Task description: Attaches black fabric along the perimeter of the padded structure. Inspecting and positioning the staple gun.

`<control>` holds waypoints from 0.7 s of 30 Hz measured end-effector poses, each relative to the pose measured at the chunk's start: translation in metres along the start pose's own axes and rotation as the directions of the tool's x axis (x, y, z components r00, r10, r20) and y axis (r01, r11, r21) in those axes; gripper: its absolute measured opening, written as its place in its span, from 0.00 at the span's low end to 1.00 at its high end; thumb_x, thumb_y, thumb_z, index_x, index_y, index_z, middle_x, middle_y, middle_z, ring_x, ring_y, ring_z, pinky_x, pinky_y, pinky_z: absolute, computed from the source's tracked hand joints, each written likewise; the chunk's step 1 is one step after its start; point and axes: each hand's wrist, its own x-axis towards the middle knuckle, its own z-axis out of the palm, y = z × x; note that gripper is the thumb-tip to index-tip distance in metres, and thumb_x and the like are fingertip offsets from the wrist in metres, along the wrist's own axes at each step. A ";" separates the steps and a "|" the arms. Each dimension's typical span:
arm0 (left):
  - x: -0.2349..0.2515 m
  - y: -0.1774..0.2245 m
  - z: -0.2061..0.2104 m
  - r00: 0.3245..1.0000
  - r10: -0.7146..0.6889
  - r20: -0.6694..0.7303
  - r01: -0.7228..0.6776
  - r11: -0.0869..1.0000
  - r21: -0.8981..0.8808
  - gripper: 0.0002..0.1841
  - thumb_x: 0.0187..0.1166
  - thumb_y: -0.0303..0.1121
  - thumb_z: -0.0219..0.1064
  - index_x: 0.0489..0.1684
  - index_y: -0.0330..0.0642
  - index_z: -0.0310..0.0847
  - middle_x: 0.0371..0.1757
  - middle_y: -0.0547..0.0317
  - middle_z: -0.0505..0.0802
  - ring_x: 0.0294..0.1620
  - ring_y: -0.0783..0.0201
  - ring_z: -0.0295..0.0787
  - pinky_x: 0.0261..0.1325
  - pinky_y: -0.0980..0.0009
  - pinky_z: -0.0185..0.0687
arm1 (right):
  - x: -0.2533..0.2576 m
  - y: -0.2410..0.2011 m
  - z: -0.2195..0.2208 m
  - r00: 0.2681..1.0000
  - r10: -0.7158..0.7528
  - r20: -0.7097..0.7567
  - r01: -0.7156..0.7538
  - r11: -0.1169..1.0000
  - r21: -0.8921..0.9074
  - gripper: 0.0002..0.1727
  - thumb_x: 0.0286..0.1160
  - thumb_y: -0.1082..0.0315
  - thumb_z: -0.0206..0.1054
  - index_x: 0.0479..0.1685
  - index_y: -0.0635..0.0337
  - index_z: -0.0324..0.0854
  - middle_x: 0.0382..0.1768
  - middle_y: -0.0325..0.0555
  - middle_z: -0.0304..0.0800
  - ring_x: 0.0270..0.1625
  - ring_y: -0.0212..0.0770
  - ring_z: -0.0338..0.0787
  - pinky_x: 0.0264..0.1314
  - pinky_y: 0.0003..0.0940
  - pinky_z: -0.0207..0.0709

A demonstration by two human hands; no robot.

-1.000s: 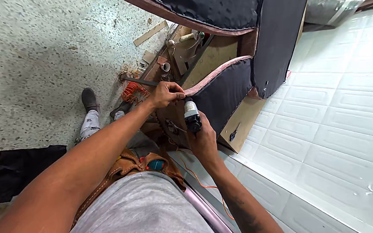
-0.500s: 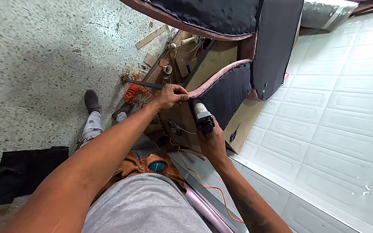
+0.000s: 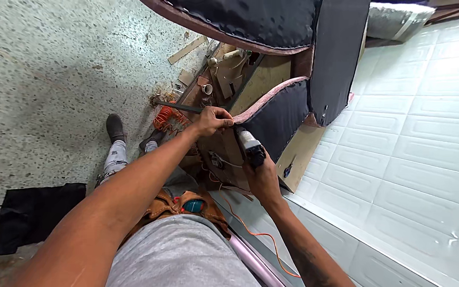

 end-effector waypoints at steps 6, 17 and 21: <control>-0.004 -0.002 0.003 0.999 -0.030 -0.031 0.029 0.999 -0.013 0.10 0.74 0.34 0.79 0.45 0.40 0.92 0.41 0.55 0.96 0.35 0.60 0.94 0.41 0.62 0.95 | 0.005 0.036 -0.017 0.997 0.078 0.029 -0.082 0.984 0.160 0.09 0.75 0.59 0.69 0.50 0.47 0.85 0.34 0.35 0.90 0.30 0.34 0.89 0.33 0.44 0.87; -0.005 -0.004 0.003 0.998 -0.031 -0.046 0.030 0.999 -0.032 0.10 0.74 0.34 0.79 0.45 0.39 0.92 0.40 0.54 0.96 0.35 0.60 0.94 0.41 0.62 0.95 | 0.040 0.037 -0.033 0.993 0.047 0.111 -0.063 0.987 0.146 0.12 0.73 0.62 0.68 0.53 0.40 0.88 0.35 0.30 0.89 0.33 0.30 0.88 0.35 0.40 0.86; -0.003 -0.003 0.004 0.998 -0.041 -0.049 0.040 0.999 -0.029 0.10 0.74 0.35 0.80 0.44 0.39 0.92 0.39 0.54 0.96 0.34 0.60 0.94 0.40 0.62 0.95 | 0.048 0.033 -0.042 0.985 0.069 0.161 -0.088 0.990 0.112 0.07 0.73 0.62 0.68 0.46 0.41 0.87 0.35 0.30 0.89 0.35 0.30 0.87 0.36 0.40 0.84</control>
